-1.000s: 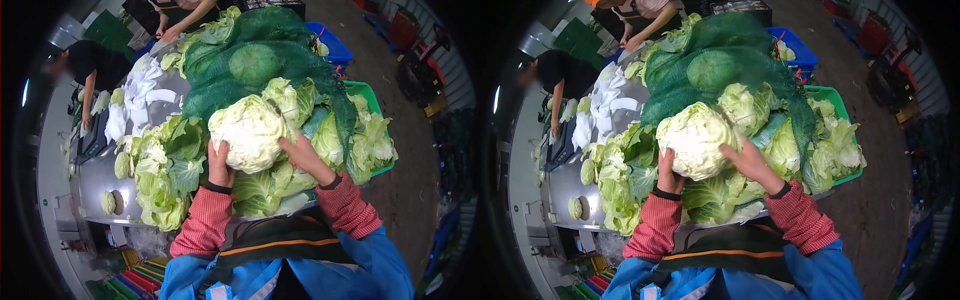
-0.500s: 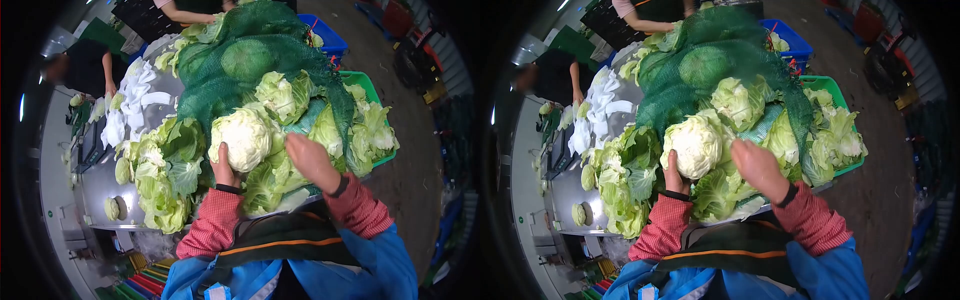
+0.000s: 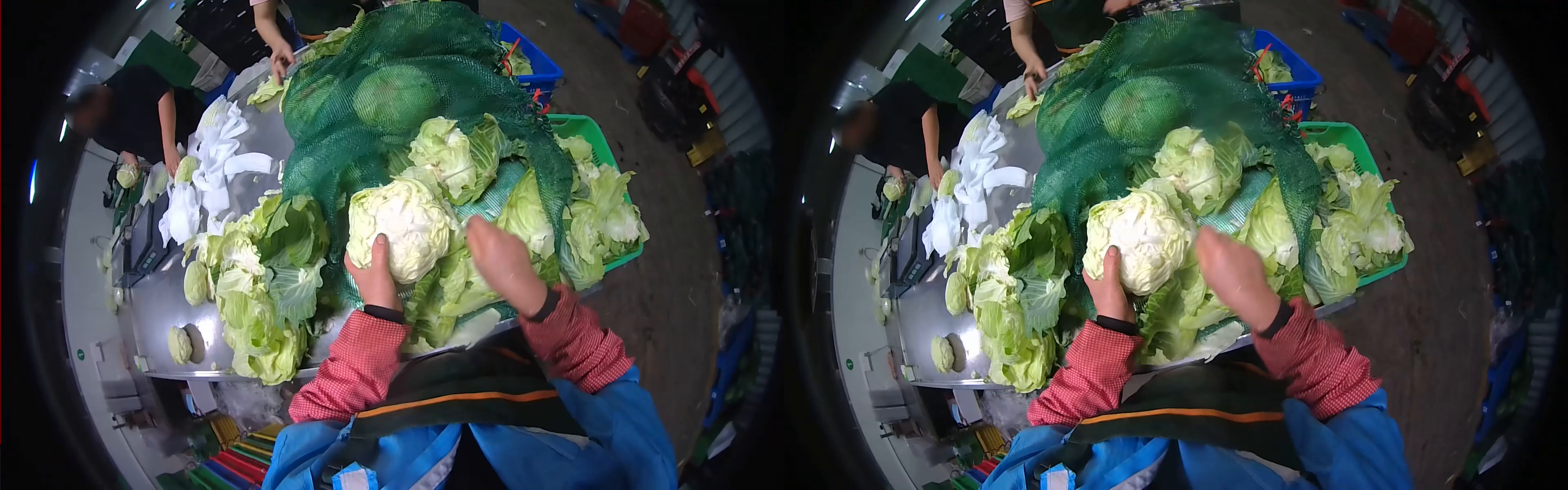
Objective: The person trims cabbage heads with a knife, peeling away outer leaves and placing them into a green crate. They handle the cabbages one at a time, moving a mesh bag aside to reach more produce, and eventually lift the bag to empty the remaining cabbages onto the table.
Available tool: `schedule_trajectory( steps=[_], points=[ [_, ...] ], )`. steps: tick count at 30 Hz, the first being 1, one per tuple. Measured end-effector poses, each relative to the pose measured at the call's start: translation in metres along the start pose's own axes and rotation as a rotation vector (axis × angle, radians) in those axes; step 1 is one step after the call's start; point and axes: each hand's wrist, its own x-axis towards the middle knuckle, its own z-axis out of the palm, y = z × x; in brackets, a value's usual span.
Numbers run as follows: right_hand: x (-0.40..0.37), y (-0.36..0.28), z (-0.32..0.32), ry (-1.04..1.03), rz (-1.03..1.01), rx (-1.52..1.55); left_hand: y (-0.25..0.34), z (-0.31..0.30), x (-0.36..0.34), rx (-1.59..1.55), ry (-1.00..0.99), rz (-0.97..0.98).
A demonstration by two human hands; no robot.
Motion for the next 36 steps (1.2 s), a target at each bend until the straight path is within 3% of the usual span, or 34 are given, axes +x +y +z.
schedule_trajectory(
  steps=[1, 4, 7, 11, 14, 17, 20, 23, 26, 29, 31, 34, 36],
  points=[
    [-0.009, -0.011, 0.000, -0.014, -0.099, -0.107, 0.001, 0.002, 0.000, 0.007, 0.002, 0.002],
    [-0.023, -0.022, 0.008, -0.040, -0.113, -0.253, 0.002, 0.004, 0.000, 0.015, -0.012, 0.006],
    [-0.013, 0.003, 0.017, 0.017, 0.003, -0.195, 0.001, 0.003, 0.003, 0.010, -0.038, 0.008],
    [0.004, 0.014, 0.013, -0.082, 0.180, 0.154, -0.005, 0.001, -0.003, 0.098, 0.002, 0.036],
    [0.023, -0.016, -0.005, -0.021, 0.141, 0.181, -0.006, 0.000, -0.008, 0.165, -0.021, 0.082],
    [0.042, -0.009, 0.012, 0.052, 0.049, -0.080, -0.005, 0.002, -0.014, 0.185, -0.082, 0.109],
    [0.051, 0.009, 0.028, 0.031, -0.001, -0.067, -0.002, 0.000, -0.015, 0.210, -0.147, 0.143],
    [0.059, 0.011, 0.033, -0.080, 0.134, -0.044, -0.018, -0.009, -0.010, 0.244, -0.150, 0.156],
    [0.077, 0.022, 0.042, -0.148, 0.290, 0.044, -0.024, -0.007, -0.002, 0.149, -0.090, 0.076],
    [0.087, 0.075, 0.066, -0.123, 0.394, 0.049, -0.033, -0.022, 0.007, -0.011, -0.209, 0.020],
    [0.085, 0.070, 0.061, -0.118, 0.380, -0.002, -0.025, -0.021, 0.011, -0.116, -0.307, -0.105],
    [0.080, 0.065, 0.045, -0.133, 0.358, -0.012, 0.018, -0.015, -0.001, -0.565, -0.413, -0.447],
    [0.079, 0.059, 0.032, -0.157, 0.311, -0.019, 0.035, -0.009, -0.001, -0.674, -0.499, -0.359]
  ],
)
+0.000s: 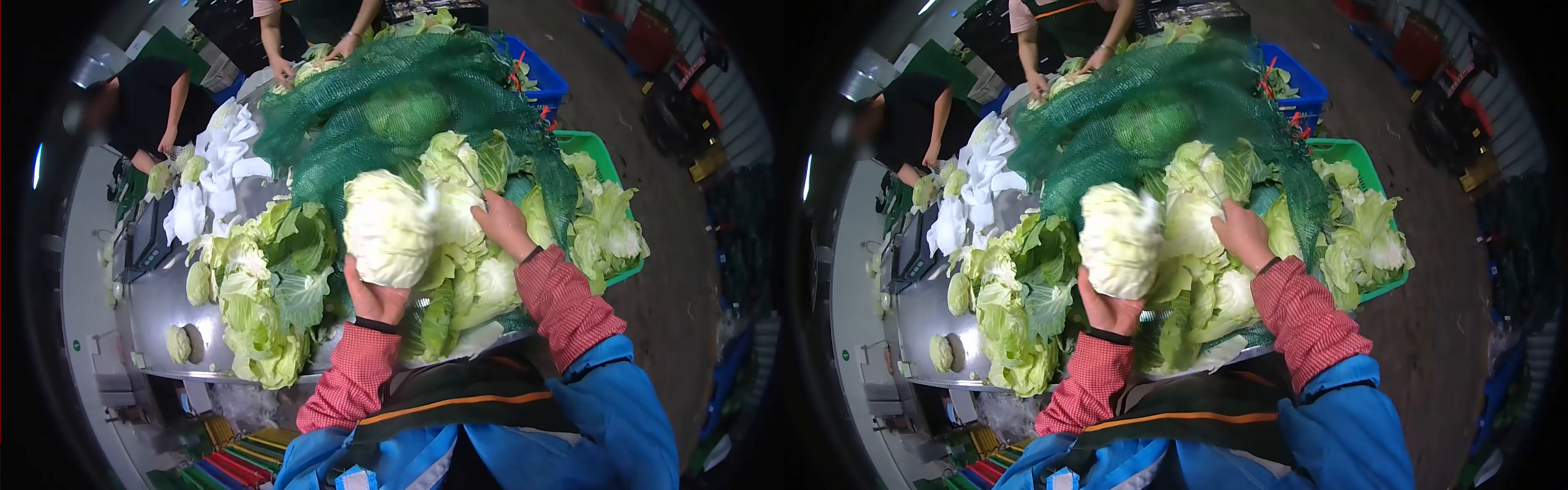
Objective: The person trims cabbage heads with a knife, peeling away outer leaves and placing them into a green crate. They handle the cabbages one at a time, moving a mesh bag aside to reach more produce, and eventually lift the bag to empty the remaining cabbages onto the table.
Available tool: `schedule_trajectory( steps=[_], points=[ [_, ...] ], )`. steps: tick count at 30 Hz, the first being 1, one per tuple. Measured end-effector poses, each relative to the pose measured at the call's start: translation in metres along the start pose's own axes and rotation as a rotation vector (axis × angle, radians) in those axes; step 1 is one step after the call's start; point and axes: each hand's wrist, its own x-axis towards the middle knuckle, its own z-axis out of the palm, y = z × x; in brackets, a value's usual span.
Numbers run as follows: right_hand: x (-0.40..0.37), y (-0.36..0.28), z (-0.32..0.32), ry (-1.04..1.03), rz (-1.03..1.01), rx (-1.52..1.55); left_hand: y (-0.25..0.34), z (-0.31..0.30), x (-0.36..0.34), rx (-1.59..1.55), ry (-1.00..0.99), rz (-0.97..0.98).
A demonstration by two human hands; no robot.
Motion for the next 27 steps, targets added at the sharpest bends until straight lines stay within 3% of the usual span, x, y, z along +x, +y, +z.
schedule_trajectory(
  steps=[1, 4, 7, 8, 10, 11, 12, 14, 15, 18, 19, 21, 23, 26, 27],
  points=[
    [-0.004, -0.010, -0.007, 0.072, -0.107, 0.017, 0.005, 0.009, 0.000, -0.003, -0.056, 0.007],
    [-0.028, -0.066, -0.053, 0.048, -0.060, 0.272, 0.019, 0.024, 0.000, 0.072, -0.092, 0.066],
    [-0.055, -0.082, -0.047, -0.379, -0.021, 1.184, 0.027, 0.016, -0.013, 0.312, -0.095, 0.055],
    [-0.052, -0.075, -0.045, -0.439, 0.012, 1.291, 0.029, 0.013, -0.020, 0.465, -0.112, 0.121],
    [-0.039, -0.050, -0.035, -0.559, 0.080, 1.503, 0.056, 0.025, -0.023, 0.638, -0.162, 0.052],
    [-0.035, -0.042, -0.029, -0.595, 0.093, 1.529, 0.061, 0.032, -0.015, 0.551, -0.171, -0.005],
    [-0.034, -0.038, -0.021, -0.605, 0.107, 1.423, 0.062, 0.042, -0.011, 0.443, -0.175, 0.003],
    [-0.029, -0.032, -0.007, -0.619, 0.123, 1.212, 0.048, 0.004, 0.024, 0.664, -0.155, 0.066],
    [-0.027, -0.028, 0.001, -0.638, 0.151, 1.069, 0.040, 0.006, 0.017, 0.684, 0.011, 0.045],
    [-0.029, -0.003, 0.036, 0.088, -0.204, 0.510, 0.016, -0.023, 0.021, 0.551, 0.152, -0.024],
    [-0.049, -0.025, -0.001, 0.082, -0.133, 0.414, 0.007, -0.037, 0.022, 0.531, 0.196, -0.016],
    [-0.073, -0.035, -0.022, 0.107, -0.285, 0.149, -0.002, -0.035, 0.020, 0.539, 0.218, 0.021],
    [-0.099, -0.043, -0.028, 0.126, -0.436, -0.095, -0.006, -0.031, 0.017, 0.544, 0.264, 0.033],
    [-0.125, -0.041, -0.019, 0.022, -0.382, -0.254, -0.002, -0.028, 0.023, 0.541, 0.289, 0.020],
    [-0.126, -0.039, -0.014, 0.090, -0.409, -0.264, -0.003, -0.029, 0.023, 0.568, 0.282, 0.015]
  ],
)
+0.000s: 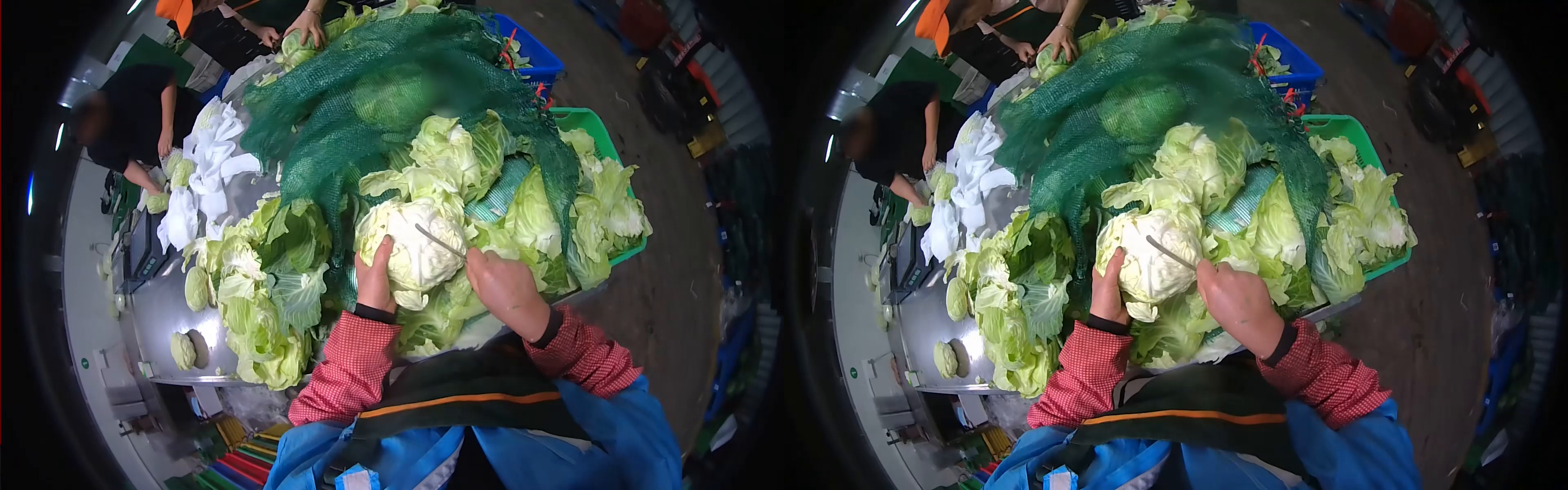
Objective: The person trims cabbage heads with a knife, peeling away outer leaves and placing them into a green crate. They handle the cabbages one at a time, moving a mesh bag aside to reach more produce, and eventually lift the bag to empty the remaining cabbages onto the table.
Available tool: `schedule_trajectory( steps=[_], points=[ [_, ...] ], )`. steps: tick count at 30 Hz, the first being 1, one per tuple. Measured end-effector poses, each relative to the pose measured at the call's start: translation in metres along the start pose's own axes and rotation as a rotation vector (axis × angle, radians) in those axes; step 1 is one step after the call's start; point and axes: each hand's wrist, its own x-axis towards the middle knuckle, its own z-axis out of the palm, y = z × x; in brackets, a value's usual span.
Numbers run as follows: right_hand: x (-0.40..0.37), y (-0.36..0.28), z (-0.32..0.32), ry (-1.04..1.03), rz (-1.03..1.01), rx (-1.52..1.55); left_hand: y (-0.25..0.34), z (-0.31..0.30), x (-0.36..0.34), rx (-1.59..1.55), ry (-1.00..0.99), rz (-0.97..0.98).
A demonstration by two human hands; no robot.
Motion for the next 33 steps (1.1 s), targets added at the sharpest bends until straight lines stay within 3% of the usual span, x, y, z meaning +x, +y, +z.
schedule_trajectory(
  steps=[6, 18, 21, 24, 30, 33],
  points=[
    [0.020, 0.004, 0.021, 0.106, 0.001, -0.220, -0.006, 0.014, -0.005, 0.052, 0.082, 0.050],
    [-0.006, 0.019, 0.020, 0.006, 0.117, -0.114, -0.008, 0.019, -0.008, 0.054, 0.094, 0.039],
    [0.011, 0.029, 0.016, 0.040, 0.218, 0.108, -0.014, 0.018, -0.011, 0.100, 0.126, 0.072],
    [0.020, 0.026, 0.000, 0.037, 0.189, 0.298, -0.014, 0.015, -0.010, 0.102, 0.098, 0.062],
    [0.058, 0.006, 0.003, 0.107, 0.100, 0.064, -0.014, 0.028, -0.022, 0.227, 0.136, 0.136],
    [0.079, 0.019, 0.018, -0.094, 0.177, 0.011, -0.020, 0.024, -0.024, 0.307, 0.147, 0.170]
  ],
)
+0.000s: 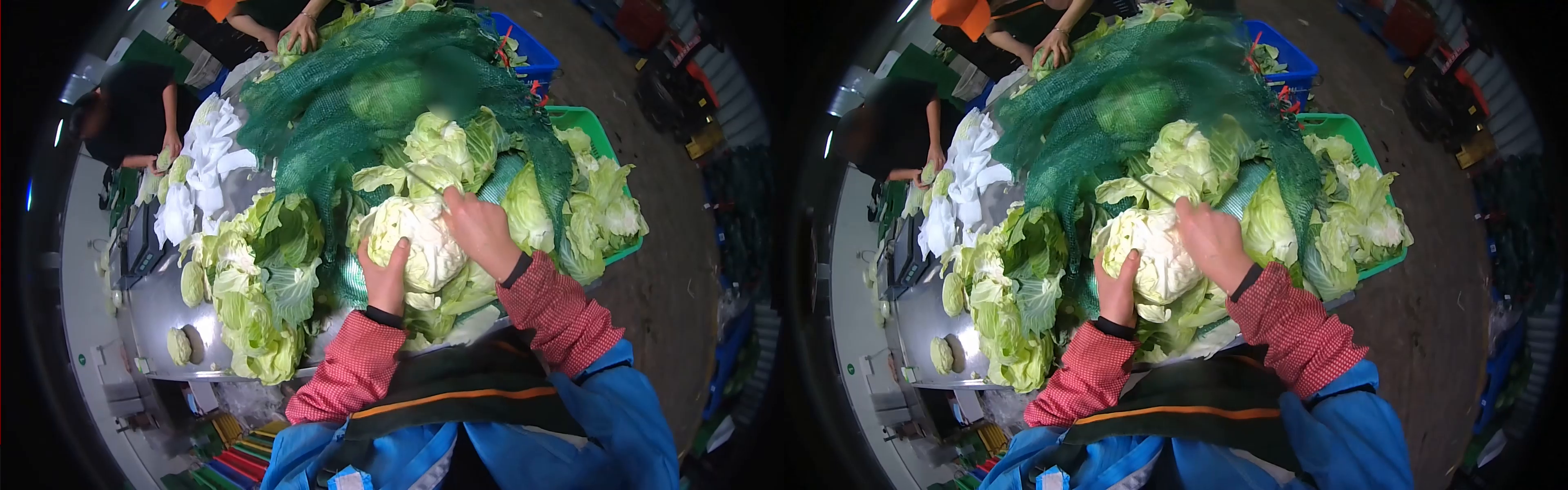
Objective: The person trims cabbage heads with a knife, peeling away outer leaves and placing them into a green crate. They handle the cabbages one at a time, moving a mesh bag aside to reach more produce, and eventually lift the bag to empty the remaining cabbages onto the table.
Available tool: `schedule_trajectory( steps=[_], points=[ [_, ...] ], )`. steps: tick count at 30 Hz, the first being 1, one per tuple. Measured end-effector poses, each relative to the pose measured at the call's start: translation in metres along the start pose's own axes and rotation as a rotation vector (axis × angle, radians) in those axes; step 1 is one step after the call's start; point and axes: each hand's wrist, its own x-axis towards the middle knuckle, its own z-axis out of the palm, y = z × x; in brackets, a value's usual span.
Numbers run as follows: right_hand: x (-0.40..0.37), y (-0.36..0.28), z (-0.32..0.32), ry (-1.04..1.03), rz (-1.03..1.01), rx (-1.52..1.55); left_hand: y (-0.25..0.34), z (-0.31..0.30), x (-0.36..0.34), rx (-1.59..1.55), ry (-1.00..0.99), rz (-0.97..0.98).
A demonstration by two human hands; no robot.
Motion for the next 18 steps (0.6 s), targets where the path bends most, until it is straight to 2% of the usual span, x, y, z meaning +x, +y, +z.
schedule_trajectory(
  steps=[4, 8, 9, 12, 14, 18],
  points=[
    [0.017, 0.023, 0.008, -0.012, 0.061, 0.117, -0.021, -0.010, 0.008, 0.067, -0.029, 0.085],
    [0.022, 0.066, 0.036, 0.061, 0.140, 0.246, -0.016, -0.017, 0.007, -0.260, -0.136, -0.080],
    [0.016, 0.063, 0.033, 0.084, 0.142, 0.273, -0.019, -0.023, 0.011, -0.283, -0.188, -0.079],
    [-0.001, 0.037, -0.001, 0.136, 0.147, 0.282, -0.019, -0.044, 0.018, -0.665, -0.359, -0.344],
    [-0.009, 0.036, -0.018, 0.193, 0.128, 0.339, -0.006, -0.050, 0.014, -0.683, -0.374, -0.282],
    [-0.008, 0.049, -0.017, 0.143, 0.135, 0.216, 0.019, -0.054, 0.007, -0.804, -0.462, -0.224]
  ],
)
